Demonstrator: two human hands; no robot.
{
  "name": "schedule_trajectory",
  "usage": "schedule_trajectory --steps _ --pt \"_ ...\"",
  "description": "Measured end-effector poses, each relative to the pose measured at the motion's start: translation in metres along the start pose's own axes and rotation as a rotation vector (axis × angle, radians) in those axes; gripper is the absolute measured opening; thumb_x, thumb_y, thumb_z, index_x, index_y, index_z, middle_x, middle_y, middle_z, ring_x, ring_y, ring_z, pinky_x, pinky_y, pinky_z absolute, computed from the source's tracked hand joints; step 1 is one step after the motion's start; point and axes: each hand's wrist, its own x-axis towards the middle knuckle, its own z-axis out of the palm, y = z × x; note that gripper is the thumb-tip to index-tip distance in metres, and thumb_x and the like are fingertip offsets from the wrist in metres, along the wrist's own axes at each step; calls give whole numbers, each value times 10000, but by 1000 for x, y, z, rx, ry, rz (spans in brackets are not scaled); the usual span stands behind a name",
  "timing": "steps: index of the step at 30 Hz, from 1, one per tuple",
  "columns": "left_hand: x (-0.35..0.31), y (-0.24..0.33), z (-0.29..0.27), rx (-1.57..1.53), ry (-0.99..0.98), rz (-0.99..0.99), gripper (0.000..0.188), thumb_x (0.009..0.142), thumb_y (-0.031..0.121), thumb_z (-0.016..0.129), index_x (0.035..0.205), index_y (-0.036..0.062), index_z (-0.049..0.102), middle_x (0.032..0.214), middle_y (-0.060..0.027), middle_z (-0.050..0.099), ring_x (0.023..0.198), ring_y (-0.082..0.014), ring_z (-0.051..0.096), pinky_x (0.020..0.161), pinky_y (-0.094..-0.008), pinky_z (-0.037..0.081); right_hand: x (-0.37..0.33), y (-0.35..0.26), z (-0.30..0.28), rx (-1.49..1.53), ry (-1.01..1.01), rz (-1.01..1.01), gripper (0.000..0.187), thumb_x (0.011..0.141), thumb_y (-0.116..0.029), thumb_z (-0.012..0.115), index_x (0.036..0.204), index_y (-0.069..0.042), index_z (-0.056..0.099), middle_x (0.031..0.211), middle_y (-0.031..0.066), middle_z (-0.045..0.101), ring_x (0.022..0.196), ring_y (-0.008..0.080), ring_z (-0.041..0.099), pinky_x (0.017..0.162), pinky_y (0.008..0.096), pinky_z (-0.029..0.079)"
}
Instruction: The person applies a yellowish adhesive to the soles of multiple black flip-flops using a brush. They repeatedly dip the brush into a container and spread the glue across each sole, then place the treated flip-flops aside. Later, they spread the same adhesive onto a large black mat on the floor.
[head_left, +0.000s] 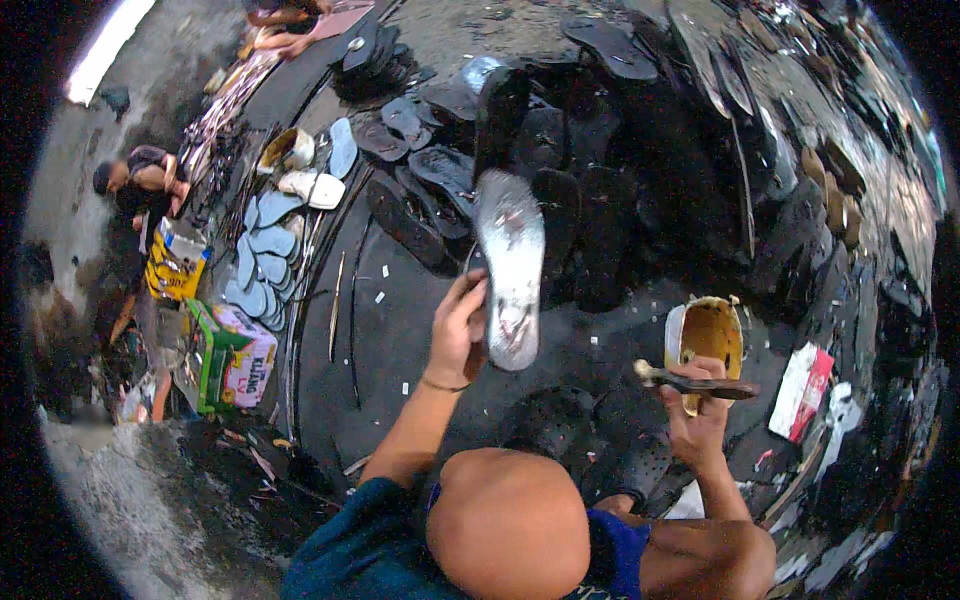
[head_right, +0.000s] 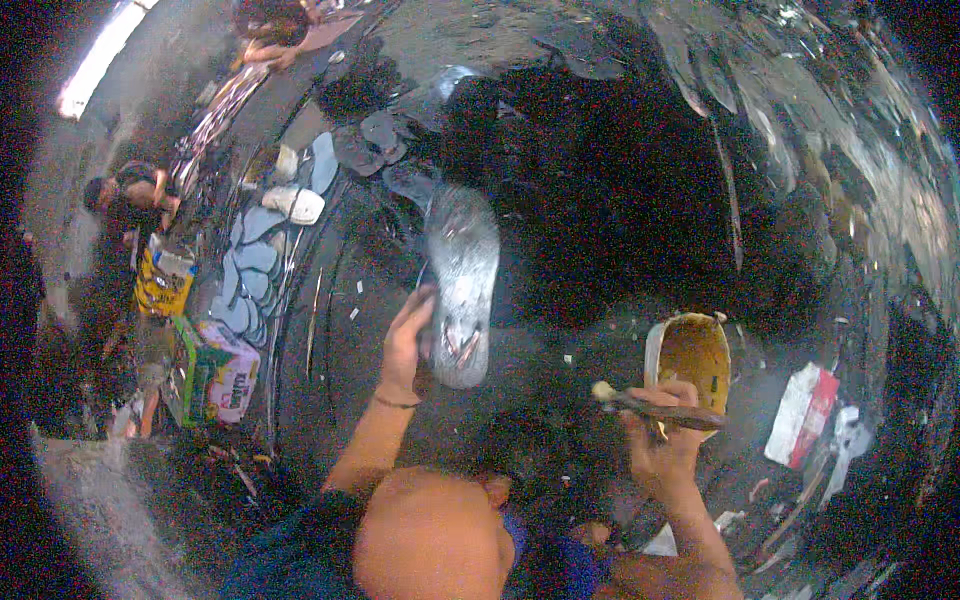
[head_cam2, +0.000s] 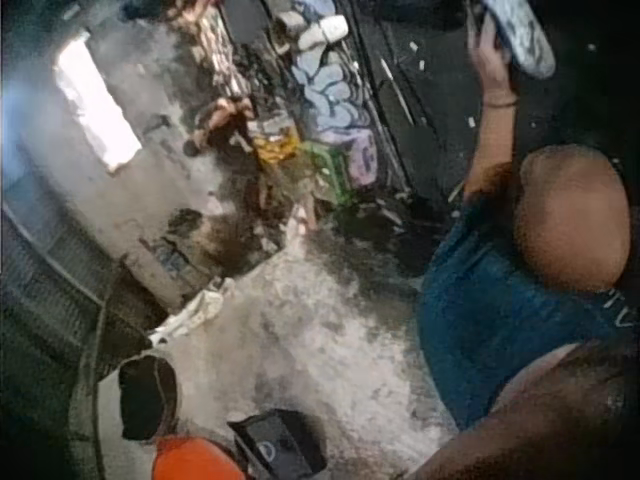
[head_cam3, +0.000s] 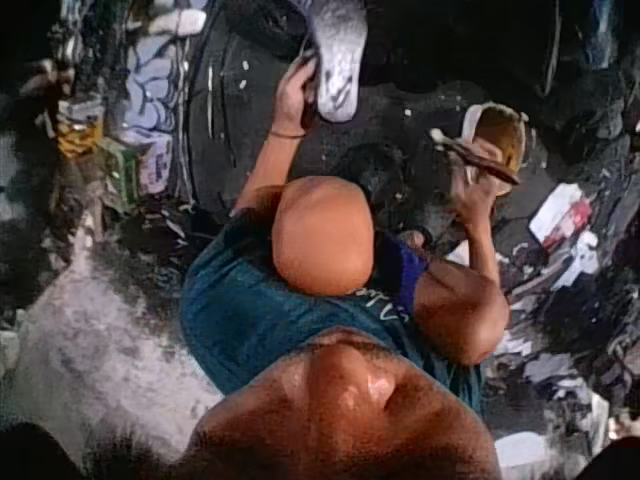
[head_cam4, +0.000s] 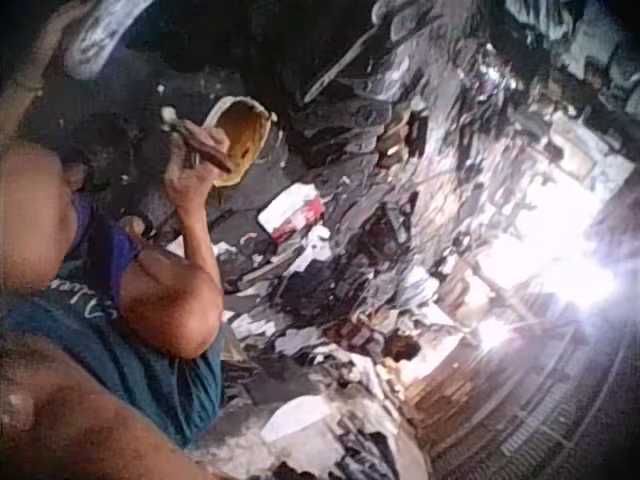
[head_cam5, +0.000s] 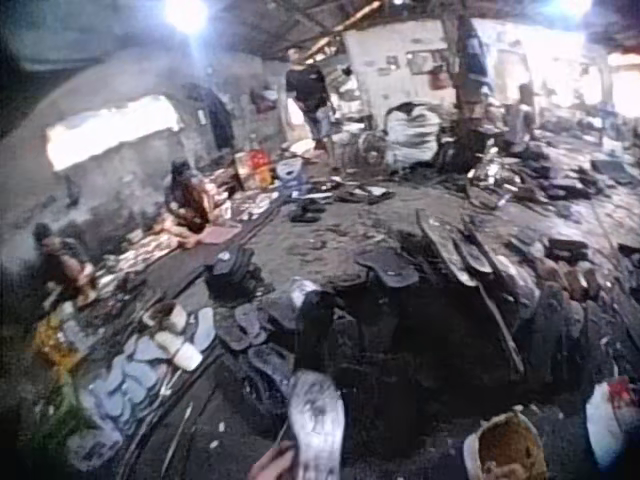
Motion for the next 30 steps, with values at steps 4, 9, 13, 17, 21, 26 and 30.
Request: schedule_trajectory --steps 4,9,13,17,21,26,30 --pt "17 -9 -71 29 85 -67 267 1001 125 533 1257 51 523 1148 -69 653 1019 -188 651 872 -340 539 -19 26 -8 -127 -37 97 164 848 -65 681 1007 -26 666 987 118 622 958 308 580 880 415 446" --pt "95 -39 -144 71 141 49 318 976 99 577 1278 2 572 1151 -86 667 1036 -184 648 895 -329 528 -2 9 9 59 -159 368 171 867 -84 673 1028 -26 664 1019 126 622 983 293 576 912 400 430" --pt "72 -55 -124 495 569 308 345 946 160 654 1228 -35 615 1124 -95 683 1019 -172 654 885 -296 518 -17 46 -2 -220 -123 237 220 944 -117 641 1133 -6 633 1057 84 627 983 182 589 868 316 468" --pt "-46 -51 -170 1057 615 423 270 914 166 658 1153 40 658 1140 -135 688 1041 -269 662 904 -362 507 -29 59 0 -79 -37 455 244 944 -197 634 1082 2 657 1124 128 649 989 207 620 828 340 512" --pt "-161 11 -259 1562 894 616 308 824 94 634 1127 40 638 1196 -144 644 1149 -345 569 1023 -467 400 -41 120 12 112 55 555 257 934 -212 640 1091 -11 669 1094 146 673 968 202 638 835 316 516" --pt "-288 53 -372 1594 1809 -29 805 758 234 715 1448 65 338 1529 -176 305 1396 -377 302 1115 -541 259 -20 97 14 -223 -117 529 275 928 -216 645 1103 -5 665 1090 154 675 963 210 640 834 328 516" --pt "-342 55 -408 1321 1762 -377 980 714 327 784 1495 33 270 1515 -220 337 1385 -397 351 1120 -489 304 -8 102 1 -294 -183 528 291 923 -220 650 1113 0 661 1087 161 677 958 217 642 832 337 515"
